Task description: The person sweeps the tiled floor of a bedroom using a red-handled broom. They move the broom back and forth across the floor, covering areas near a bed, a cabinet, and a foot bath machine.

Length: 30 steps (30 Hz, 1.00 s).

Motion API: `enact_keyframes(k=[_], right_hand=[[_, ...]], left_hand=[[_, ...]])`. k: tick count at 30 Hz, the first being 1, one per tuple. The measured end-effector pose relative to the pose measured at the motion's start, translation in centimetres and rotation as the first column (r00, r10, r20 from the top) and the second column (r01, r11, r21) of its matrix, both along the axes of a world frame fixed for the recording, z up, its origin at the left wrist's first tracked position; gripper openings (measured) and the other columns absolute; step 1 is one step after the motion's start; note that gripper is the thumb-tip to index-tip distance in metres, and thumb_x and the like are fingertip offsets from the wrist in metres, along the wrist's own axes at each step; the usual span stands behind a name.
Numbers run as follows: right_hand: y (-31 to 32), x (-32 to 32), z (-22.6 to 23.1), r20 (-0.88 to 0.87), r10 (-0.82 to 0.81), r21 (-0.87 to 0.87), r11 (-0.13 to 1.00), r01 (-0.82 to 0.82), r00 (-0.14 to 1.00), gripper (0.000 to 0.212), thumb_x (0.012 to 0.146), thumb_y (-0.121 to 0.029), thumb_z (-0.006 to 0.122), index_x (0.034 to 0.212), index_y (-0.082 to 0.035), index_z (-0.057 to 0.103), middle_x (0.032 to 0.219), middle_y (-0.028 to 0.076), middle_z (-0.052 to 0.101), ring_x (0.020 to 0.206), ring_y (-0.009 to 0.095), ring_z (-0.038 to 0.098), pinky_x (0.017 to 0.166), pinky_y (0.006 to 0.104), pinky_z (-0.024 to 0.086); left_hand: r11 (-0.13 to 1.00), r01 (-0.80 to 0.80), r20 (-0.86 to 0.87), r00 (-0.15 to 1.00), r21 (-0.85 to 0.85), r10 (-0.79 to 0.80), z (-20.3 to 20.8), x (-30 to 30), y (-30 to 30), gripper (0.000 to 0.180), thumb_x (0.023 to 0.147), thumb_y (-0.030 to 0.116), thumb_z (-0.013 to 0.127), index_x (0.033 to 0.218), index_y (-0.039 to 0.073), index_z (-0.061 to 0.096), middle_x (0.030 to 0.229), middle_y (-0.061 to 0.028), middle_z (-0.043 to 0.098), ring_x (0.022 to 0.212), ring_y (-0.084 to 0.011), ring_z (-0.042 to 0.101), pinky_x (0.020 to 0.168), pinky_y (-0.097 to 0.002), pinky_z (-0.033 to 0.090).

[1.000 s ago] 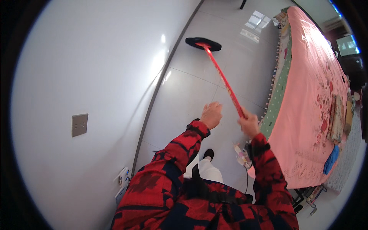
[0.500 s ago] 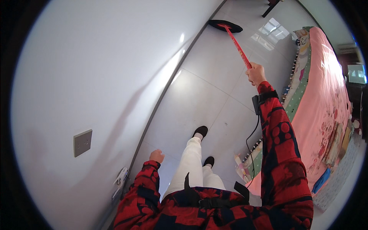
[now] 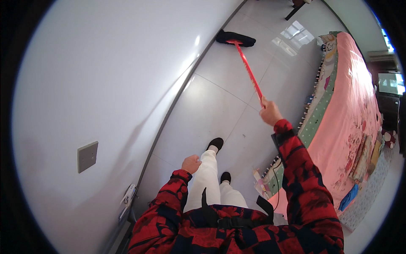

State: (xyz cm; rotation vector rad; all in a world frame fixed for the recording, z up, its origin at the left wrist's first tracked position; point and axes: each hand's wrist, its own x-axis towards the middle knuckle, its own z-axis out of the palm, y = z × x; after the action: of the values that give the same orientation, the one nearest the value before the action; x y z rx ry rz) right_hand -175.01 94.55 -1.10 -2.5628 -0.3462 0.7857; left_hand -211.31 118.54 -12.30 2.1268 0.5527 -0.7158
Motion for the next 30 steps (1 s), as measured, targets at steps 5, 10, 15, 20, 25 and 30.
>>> enact_keyframes(k=[5, 10, 15, 20, 25, 30], right_hand=[[-2.0, -8.3, 0.6, -0.057, 0.054, -0.014, 0.998, -0.055, 0.997, 0.055, 0.08, -0.005, 0.044, 0.133, 0.004, 0.037, 0.083, 0.031, 0.06, 0.081, 0.046, 0.061, 0.072, 0.0498, 0.048], [-4.5, -18.2, 2.7, -0.124, 0.085, 0.04, 0.996, -0.08, 0.989, 0.058, 0.076, -0.003, 0.045, 0.132, 0.006, 0.035, 0.077, 0.031, 0.06, 0.075, 0.048, 0.06, 0.069, 0.0539, 0.047], [-7.4, -28.5, 5.1, -0.174, 0.108, 0.118, 0.989, -0.088, 0.979, 0.06, 0.074, -0.001, 0.047, 0.132, 0.002, 0.032, 0.077, 0.032, 0.059, 0.076, 0.049, 0.059, 0.068, 0.0563, 0.045], [-12.8, -36.9, 6.7, -0.191, 0.226, 0.22, 0.958, -0.182, 0.955, 0.064, 0.07, 0.0, 0.048, 0.132, -0.001, 0.034, 0.076, 0.031, 0.059, 0.073, 0.049, 0.059, 0.068, 0.0566, 0.045], [-18.5, -44.3, 8.4, -0.245, 0.402, 0.106, 0.916, -0.388, 0.882, 0.07, 0.068, 0.0, 0.049, 0.137, 0.0, 0.033, 0.071, 0.03, 0.06, 0.067, 0.047, 0.06, 0.064, 0.0562, 0.046], [-25.3, -48.2, 11.0, -0.265, 0.358, 0.398, 0.886, -0.237, 0.895, 0.069, 0.073, -0.007, 0.057, 0.139, -0.005, 0.038, 0.084, 0.025, 0.064, 0.076, 0.035, 0.065, 0.07, 0.0413, 0.05]], left_hand=[[0.991, 0.133, 0.016, 0.991, -0.03, -0.132, 1.6, 2.3, -3.2, 0.03, 0.079, 0.026, 0.06, 0.096, 0.002, 0.062, 0.094, -0.0195, 0.065, 0.091, -0.0377, 0.061, 0.08, -0.0457, 0.048], [0.978, 0.201, 0.173, 0.967, -0.053, -0.189, 5.3, 5.4, -8.8, 0.047, 0.077, 0.017, 0.064, 0.118, 0.001, 0.049, 0.12, -0.0232, 0.053, 0.107, -0.0394, 0.054, 0.088, -0.046, 0.046], [0.965, 0.259, 0.415, 0.876, 0.022, -0.245, 8.9, 4.8, -14.6, 0.076, 0.07, 0.004, 0.069, 0.136, 0.002, 0.032, 0.141, -0.0303, 0.026, 0.118, -0.045, 0.044, 0.096, -0.0456, 0.041], [0.839, 0.465, 0.306, 0.786, 0.281, -0.538, 9.3, -0.7, -19.8, 0.054, 0.074, 0.013, 0.066, 0.124, 0.005, 0.048, 0.137, -0.0256, 0.036, 0.13, -0.0399, 0.035, 0.096, -0.0568, 0.036], [0.756, 0.637, 0.035, 0.761, 0.147, -0.648, 9.5, -7.7, -23.7, 0.031, 0.075, 0.019, 0.067, 0.102, 0.005, 0.063, 0.119, -0.0162, 0.054, 0.129, -0.0373, 0.035, 0.09, -0.0602, 0.039], [0.714, 0.688, 0.061, 0.713, 0.134, -0.699, 10.2, -12.2, -26.2, 0.017, 0.072, 0.028, 0.071, 0.083, 0.014, 0.068, 0.088, -0.0064, 0.064, 0.096, -0.0287, 0.058, 0.078, -0.0563, 0.04]])
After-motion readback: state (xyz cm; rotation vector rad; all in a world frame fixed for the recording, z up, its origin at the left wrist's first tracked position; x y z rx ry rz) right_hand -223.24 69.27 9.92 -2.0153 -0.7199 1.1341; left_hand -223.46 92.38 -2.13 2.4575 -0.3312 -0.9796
